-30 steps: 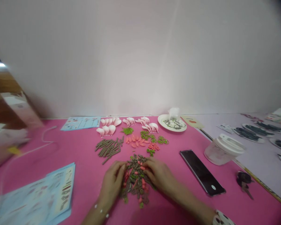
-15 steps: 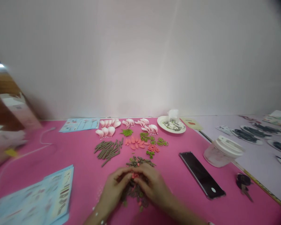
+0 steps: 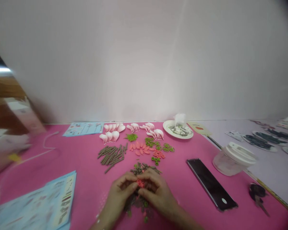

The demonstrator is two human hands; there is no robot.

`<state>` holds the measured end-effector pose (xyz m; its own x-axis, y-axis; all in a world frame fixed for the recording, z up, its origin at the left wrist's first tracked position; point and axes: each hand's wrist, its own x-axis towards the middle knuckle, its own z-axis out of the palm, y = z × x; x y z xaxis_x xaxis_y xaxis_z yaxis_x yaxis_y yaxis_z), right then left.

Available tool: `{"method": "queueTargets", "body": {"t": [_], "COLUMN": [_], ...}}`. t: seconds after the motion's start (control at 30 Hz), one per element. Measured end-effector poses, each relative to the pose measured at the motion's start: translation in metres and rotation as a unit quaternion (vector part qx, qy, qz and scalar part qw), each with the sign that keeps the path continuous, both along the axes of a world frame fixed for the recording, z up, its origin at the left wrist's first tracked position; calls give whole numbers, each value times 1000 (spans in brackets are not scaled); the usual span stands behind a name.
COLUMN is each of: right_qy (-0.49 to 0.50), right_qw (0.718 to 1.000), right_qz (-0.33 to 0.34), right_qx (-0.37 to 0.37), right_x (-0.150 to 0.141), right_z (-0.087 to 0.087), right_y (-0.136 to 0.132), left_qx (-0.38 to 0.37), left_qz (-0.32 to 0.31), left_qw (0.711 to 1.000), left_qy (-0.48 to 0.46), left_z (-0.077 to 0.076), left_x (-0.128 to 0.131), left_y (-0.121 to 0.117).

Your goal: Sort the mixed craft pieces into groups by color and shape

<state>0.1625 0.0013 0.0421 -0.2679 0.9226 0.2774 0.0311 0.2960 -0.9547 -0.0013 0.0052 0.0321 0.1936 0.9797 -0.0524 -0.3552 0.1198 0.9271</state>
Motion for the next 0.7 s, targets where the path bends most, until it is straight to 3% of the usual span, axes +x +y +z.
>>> {"method": "queueTargets", "body": {"t": [0.33,0.4,0.53,0.7], "right_qy": [-107,-134,-214,-365], "right_qw": [988,984,967,904], "right_qz": [-70,-81,-133,-215], "right_qx": [89,81,-23,-60], "right_x": [0,4,29,76], "right_z": [3,9,21,21], "right_y": [-2,-3,8,40], "left_qx": [-7,-15,-69,-103], "left_qz": [-22,9,110,186], "left_qw": [999,999,991,977], "left_qy": [25,41,35,31], "left_z": [-12,-13,-10,1], "left_x": [0,-2,-5,-4], "left_y": [-1,-3,-5,-4]}}
